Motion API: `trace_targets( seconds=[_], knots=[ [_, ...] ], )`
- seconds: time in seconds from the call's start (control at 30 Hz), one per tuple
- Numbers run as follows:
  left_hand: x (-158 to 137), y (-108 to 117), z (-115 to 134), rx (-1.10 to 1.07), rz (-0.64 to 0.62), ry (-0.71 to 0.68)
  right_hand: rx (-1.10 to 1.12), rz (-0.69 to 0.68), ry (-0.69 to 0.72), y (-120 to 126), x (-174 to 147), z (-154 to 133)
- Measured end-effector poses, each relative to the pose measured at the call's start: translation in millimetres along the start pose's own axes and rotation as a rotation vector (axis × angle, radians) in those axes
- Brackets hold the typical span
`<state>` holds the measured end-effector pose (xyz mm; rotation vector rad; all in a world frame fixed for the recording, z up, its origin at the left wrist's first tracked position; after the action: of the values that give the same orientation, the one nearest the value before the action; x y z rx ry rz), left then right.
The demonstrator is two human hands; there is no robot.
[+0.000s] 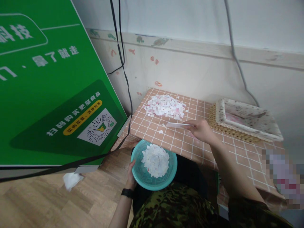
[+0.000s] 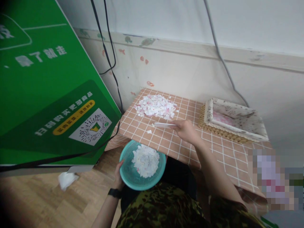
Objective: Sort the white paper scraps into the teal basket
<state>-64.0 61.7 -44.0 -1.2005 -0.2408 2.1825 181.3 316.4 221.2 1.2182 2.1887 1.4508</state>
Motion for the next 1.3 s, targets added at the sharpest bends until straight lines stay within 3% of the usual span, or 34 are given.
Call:
trace_targets(
  seconds=[0.23, 0.43, 0.9, 1.13, 1.3],
  knots=[
    [-4, -10, 1, 0.011, -0.031, 0.002, 0.107, 0.065, 0.008, -6, -12, -10],
    [-11, -11, 3, 0.002, -0.006, -0.003, 0.179, -0.097, 0.051, -24, -15, -27],
    [-25, -20, 4, -0.06, -0.04, 0.039, 0.149, 0.014, 0.024, -7, -35, -25],
    [-29, -25, 9, -0.043, -0.072, 0.044, 0.169, -0.087, 0.058, -17, -42, -38],
    [-28, -25, 8, -0.042, -0.091, 0.06, 0.067, -0.026, 0.058, -5, -44, -40]
  ],
)
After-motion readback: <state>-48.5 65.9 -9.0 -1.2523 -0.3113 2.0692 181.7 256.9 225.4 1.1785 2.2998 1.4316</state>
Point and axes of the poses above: each hand's wrist, its own x-axis towards the middle knuckle, its own y-axis out of the back of the hand, z = x × y, the point moved 10 cm from there along x, towards the middle knuckle, and after that the axes turned 5 degrees about y, right-handed, at the moved point
